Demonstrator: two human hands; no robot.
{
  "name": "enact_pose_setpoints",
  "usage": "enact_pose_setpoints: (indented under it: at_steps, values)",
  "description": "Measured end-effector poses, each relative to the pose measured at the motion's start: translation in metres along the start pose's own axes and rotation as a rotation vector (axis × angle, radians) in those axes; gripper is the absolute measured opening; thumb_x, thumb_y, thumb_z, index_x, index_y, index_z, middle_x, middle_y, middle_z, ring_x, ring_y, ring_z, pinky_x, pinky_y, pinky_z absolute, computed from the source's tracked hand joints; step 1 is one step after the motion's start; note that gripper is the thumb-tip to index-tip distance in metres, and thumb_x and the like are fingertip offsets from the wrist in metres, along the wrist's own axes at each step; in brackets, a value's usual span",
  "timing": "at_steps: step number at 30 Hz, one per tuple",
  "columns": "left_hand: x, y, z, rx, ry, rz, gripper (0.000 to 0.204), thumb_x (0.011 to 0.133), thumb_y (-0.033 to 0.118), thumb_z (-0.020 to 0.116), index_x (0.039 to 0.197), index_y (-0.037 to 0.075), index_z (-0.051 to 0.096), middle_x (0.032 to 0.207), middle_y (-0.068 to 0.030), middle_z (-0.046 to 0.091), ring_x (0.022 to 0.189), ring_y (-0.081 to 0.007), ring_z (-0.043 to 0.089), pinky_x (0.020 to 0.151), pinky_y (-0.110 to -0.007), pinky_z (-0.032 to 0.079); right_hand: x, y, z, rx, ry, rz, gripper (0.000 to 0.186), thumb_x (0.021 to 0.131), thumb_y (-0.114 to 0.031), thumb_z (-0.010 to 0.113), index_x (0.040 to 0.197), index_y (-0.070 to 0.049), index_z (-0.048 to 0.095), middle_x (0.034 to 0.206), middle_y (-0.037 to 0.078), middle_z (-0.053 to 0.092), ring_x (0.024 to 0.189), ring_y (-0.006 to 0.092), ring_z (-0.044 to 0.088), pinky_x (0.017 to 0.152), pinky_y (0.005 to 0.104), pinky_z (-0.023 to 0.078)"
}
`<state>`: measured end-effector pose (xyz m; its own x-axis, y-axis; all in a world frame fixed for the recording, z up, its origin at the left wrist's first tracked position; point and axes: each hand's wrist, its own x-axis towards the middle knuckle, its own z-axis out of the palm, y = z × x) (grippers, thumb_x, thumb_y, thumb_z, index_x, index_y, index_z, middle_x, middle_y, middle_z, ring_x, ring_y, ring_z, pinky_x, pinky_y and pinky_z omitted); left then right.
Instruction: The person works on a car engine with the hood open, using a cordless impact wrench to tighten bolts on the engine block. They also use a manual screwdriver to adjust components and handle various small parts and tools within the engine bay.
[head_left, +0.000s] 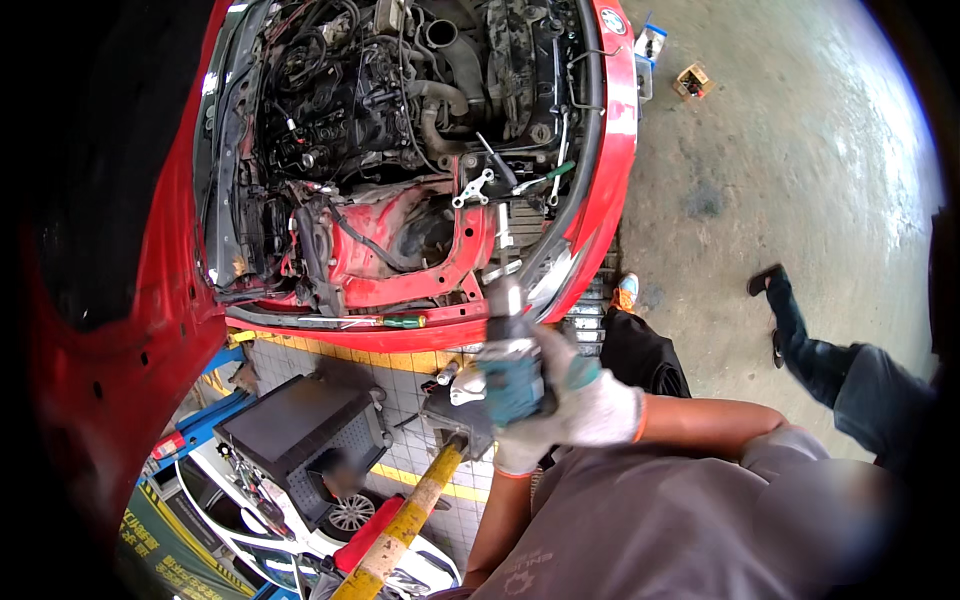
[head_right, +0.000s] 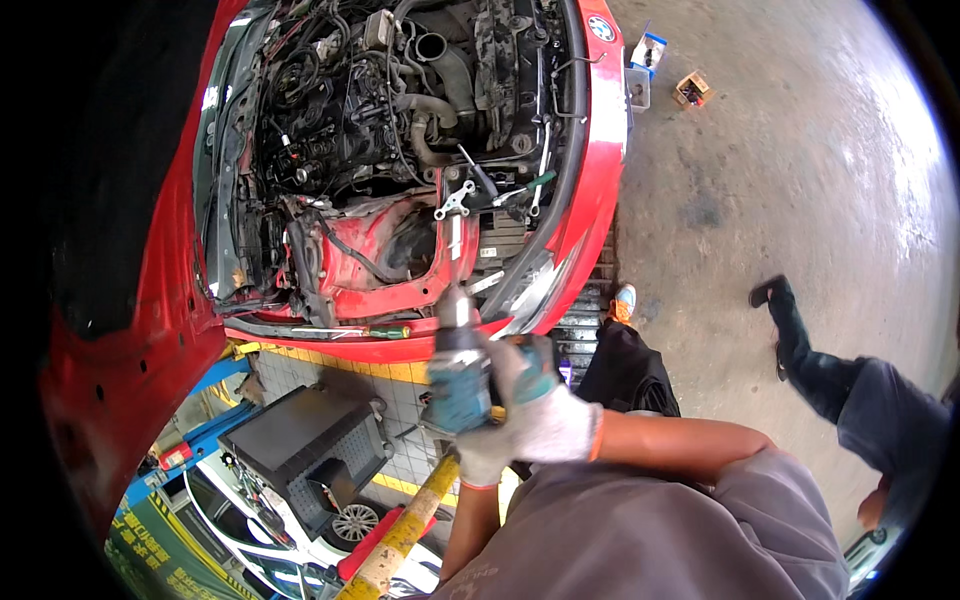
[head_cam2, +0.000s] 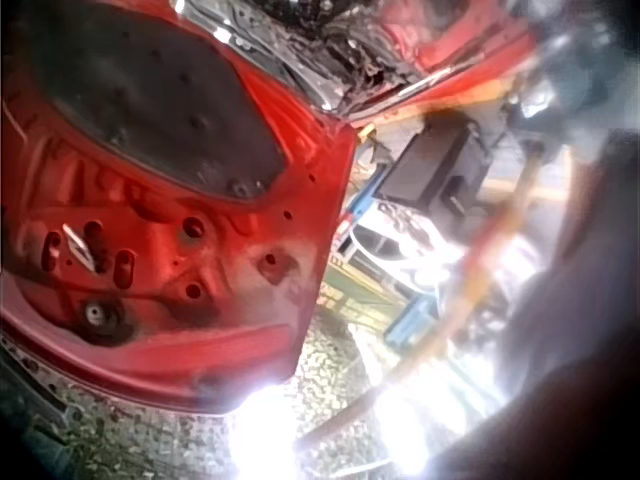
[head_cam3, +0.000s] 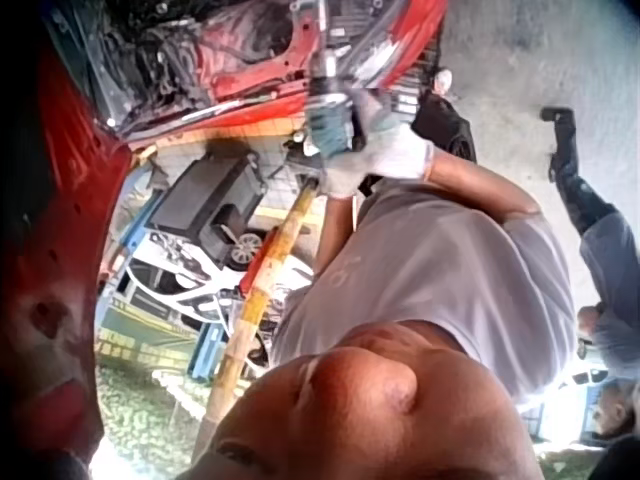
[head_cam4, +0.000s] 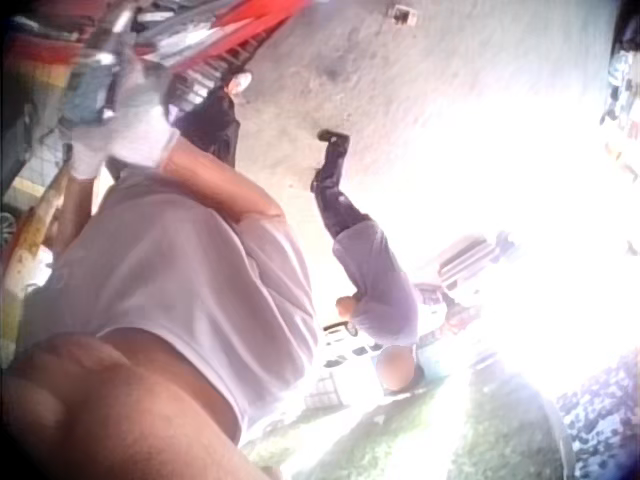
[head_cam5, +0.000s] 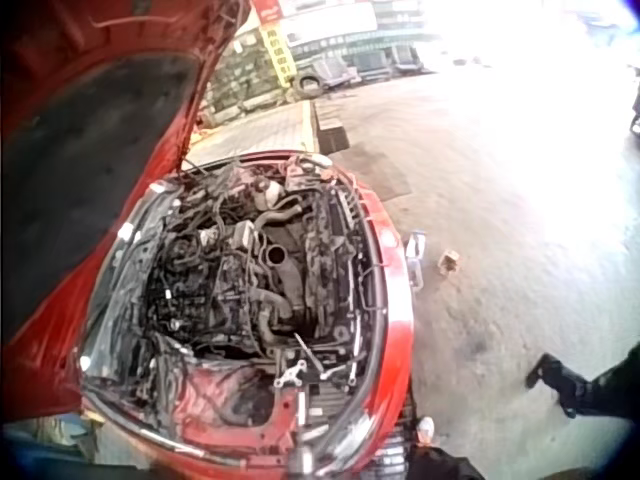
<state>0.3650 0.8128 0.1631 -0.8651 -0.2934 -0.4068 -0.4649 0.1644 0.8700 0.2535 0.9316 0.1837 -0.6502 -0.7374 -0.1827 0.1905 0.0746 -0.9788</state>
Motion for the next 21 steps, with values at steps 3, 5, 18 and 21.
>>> enact_pose_setpoints:
  at_steps: [3, 5, 18, 21]
  values:
    - [0.003, -0.006, -0.027, -0.275, 0.284, 0.055, 0.062, 0.081, 0.005, 0.074, 0.137, -0.001, 0.046, 0.110, -0.0147, 0.066, 0.097, -0.0243, 0.064, 0.088, -0.041, 0.052, 0.023, -0.009, 0.026, -0.125, -0.257, -0.111, 0.113, 0.075, -0.043, 0.089, 0.153, 0.008, 0.027, 0.138, 0.028, 0.050, 0.127, 0.0380, 0.055, 0.112, 0.0435, 0.043]
    - [-0.001, -0.015, -0.048, -0.396, 0.447, 0.122, 0.055, 0.081, 0.005, 0.074, 0.131, -0.001, 0.050, 0.105, -0.0135, 0.066, 0.091, -0.0233, 0.063, 0.083, -0.039, 0.052, 0.041, -0.026, 0.026, -0.266, -0.352, -0.130, 0.096, 0.083, -0.050, 0.080, 0.148, 0.007, 0.040, 0.138, 0.028, 0.055, 0.123, 0.0418, 0.058, 0.105, 0.0457, 0.048]
    - [0.123, -0.010, -0.231, -0.543, 0.475, -0.085, 0.023, 0.089, -0.004, 0.061, 0.111, -0.003, 0.059, 0.080, -0.0088, 0.064, 0.069, -0.0164, 0.061, 0.067, -0.030, 0.051, 0.328, 0.049, 0.144, 0.383, -0.120, -0.149, 0.054, 0.091, -0.004, 0.061, 0.142, 0.007, 0.049, 0.128, 0.026, 0.064, 0.115, 0.0426, 0.065, 0.096, 0.0443, 0.055]
    - [0.167, -0.017, -0.283, -0.418, 0.458, -0.140, 0.037, 0.088, 0.008, 0.066, 0.122, -0.005, 0.058, 0.086, -0.0080, 0.062, 0.062, -0.0150, 0.055, 0.060, -0.031, 0.048, 0.386, 0.057, 0.163, 0.006, -0.003, -0.368, 0.058, 0.089, -0.007, 0.063, 0.142, 0.008, 0.048, 0.132, 0.029, 0.060, 0.116, 0.0449, 0.064, 0.098, 0.0456, 0.054]
